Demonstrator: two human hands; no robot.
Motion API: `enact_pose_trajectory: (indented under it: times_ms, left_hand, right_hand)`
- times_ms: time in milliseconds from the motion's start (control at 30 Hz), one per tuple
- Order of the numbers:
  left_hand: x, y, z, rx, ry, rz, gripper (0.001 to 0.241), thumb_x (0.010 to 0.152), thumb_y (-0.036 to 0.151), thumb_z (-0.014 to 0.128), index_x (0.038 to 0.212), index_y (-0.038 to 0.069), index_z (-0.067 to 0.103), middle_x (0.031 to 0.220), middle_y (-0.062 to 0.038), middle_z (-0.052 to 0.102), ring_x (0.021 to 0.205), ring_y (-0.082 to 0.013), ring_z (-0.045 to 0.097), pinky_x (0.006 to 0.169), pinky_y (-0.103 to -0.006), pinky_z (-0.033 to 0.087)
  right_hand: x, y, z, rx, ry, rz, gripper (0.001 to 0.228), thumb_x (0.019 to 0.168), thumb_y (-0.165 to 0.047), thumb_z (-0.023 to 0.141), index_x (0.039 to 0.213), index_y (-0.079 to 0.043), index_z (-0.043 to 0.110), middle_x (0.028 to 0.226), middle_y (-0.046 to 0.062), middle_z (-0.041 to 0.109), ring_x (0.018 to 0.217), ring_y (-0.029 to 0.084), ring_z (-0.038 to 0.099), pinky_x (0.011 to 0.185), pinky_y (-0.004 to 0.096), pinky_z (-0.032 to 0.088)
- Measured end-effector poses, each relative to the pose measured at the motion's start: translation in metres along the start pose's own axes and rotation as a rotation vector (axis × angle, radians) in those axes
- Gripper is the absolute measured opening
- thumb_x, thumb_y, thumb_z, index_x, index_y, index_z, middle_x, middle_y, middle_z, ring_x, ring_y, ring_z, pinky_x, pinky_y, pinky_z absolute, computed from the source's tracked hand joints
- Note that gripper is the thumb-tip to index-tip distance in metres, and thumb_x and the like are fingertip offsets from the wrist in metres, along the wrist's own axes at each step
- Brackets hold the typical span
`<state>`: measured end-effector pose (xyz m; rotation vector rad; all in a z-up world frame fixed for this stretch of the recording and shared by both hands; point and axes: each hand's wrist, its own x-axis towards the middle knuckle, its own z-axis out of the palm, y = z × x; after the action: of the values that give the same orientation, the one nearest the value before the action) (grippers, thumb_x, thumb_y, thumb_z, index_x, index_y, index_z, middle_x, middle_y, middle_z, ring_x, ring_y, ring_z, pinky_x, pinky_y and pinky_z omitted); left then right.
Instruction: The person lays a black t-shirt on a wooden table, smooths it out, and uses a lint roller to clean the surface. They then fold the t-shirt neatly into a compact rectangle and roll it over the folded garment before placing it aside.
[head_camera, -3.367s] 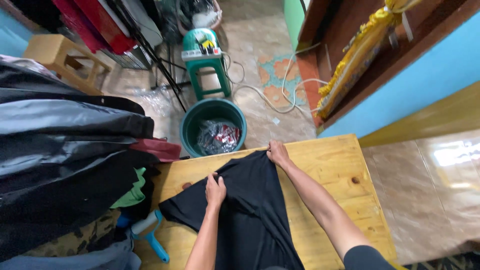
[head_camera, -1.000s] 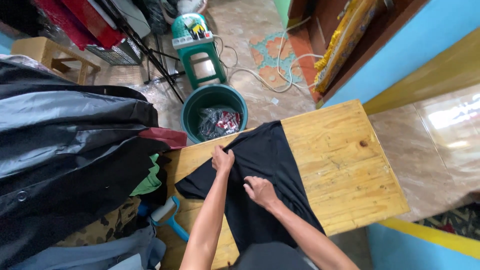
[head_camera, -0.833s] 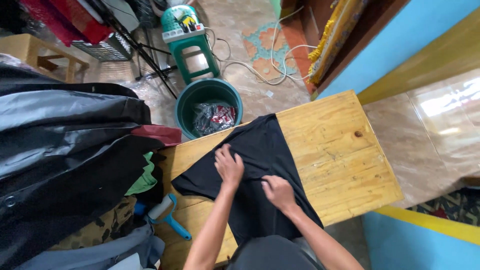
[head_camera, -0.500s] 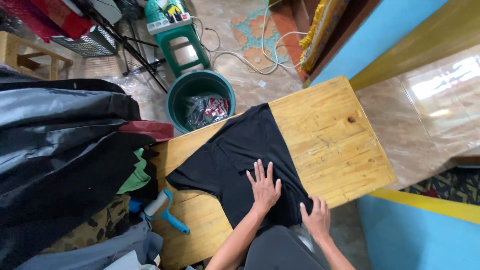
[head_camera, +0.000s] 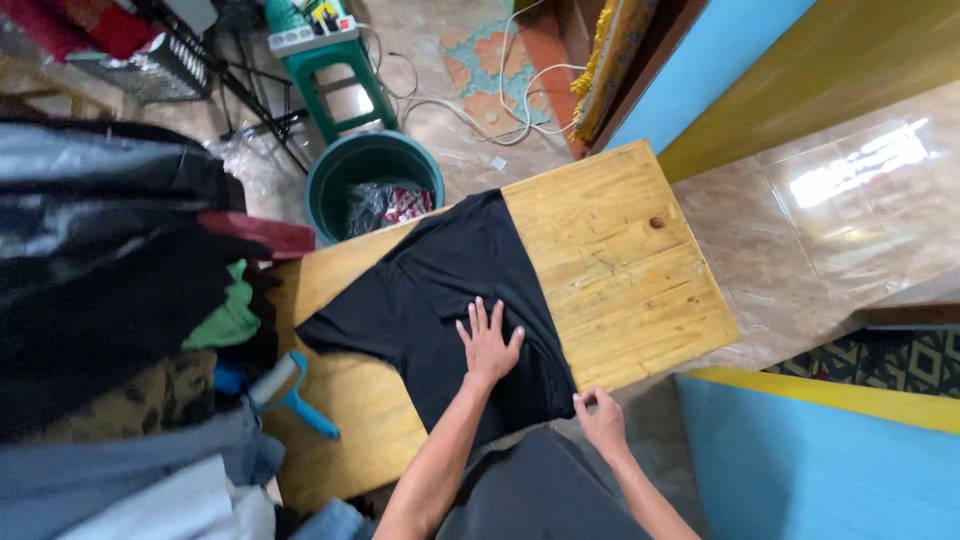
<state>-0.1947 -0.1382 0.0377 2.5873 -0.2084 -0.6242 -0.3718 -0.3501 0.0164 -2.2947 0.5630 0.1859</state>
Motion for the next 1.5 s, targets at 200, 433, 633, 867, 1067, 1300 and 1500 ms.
enact_pose_trajectory:
  times_ms: [200,433,633,867,1067,1300,1500]
  left_hand:
    - [-0.034,0.014,0.053,-0.548,0.142,-0.25,0.045,0.093,0.053,0.06,0.129,0.025,0.057,0.097,-0.004,0.066,0.105,-0.0323,0.07,0.09,-0.0514,0.052]
    - [-0.098,0.057,0.139,-0.812,-0.21,-0.376,0.067,0.092,0.072,0.052,0.136,0.022,0.06,0.134,-0.012,0.064,0.13,-0.0306,0.058,0.104,-0.0467,0.046]
    - [-0.086,0.04,0.147,-1.39,-0.129,-0.445,0.059,0.094,0.046,0.069,0.136,0.006,0.062,0.137,-0.023,0.061,0.126,-0.0339,0.056,0.108,-0.0493,0.043]
    - [-0.105,0.043,0.115,-1.513,-0.111,-0.579,0.077,0.086,0.041,0.084,0.148,0.006,0.056,0.14,-0.025,0.062,0.135,-0.0349,0.056,0.118,-0.0578,0.027]
    - [-0.107,0.078,0.102,-1.103,-0.088,-0.424,0.097,0.077,0.041,0.078,0.16,0.006,0.041,0.15,-0.028,0.046,0.141,-0.039,0.046,0.11,-0.054,0.044]
    - [-0.117,0.095,0.086,-0.852,-0.058,-0.35,0.089,0.077,0.046,0.067,0.156,0.01,0.048,0.135,-0.02,0.051,0.136,-0.0368,0.051,0.115,-0.0467,0.04]
    - [-0.152,0.092,0.053,-0.786,0.276,-0.309,0.047,0.087,0.017,0.06,0.133,0.015,0.071,0.132,-0.024,0.065,0.131,-0.0432,0.056,0.11,-0.0484,0.047]
  right_hand:
    - [0.015,0.036,0.014,-0.014,-0.077,0.039,0.058,0.073,-0.036,0.086,0.125,-0.028,0.064,0.082,0.003,0.075,0.091,0.029,0.076,0.081,0.046,0.059]
    - [0.013,-0.009,0.001,0.07,0.041,-0.176,0.035,0.082,-0.016,0.072,0.116,-0.021,0.068,0.089,0.015,0.072,0.088,0.04,0.073,0.08,0.049,0.058]
    - [-0.001,-0.033,0.02,0.228,-0.132,-0.206,0.042,0.086,-0.021,0.072,0.127,-0.026,0.064,0.093,0.011,0.075,0.084,0.032,0.076,0.077,0.042,0.061]
    - [0.001,0.013,0.008,0.4,0.047,-0.119,0.046,0.083,-0.016,0.081,0.126,-0.01,0.067,0.1,0.018,0.073,0.086,0.029,0.077,0.074,0.035,0.062]
    - [0.012,0.032,0.011,0.589,-0.346,-0.068,0.041,0.084,-0.007,0.08,0.124,-0.002,0.072,0.111,0.019,0.074,0.103,0.025,0.072,0.092,0.038,0.059]
    - [0.035,0.039,0.009,0.434,-0.338,-0.004,0.02,0.095,-0.014,0.057,0.109,-0.009,0.07,0.079,0.008,0.068,0.065,0.015,0.067,0.064,0.034,0.056]
    - [0.055,0.062,0.014,0.219,-0.183,0.17,0.037,0.097,-0.04,0.051,0.119,-0.013,0.065,0.113,0.019,0.073,0.117,0.036,0.066,0.1,0.047,0.05]
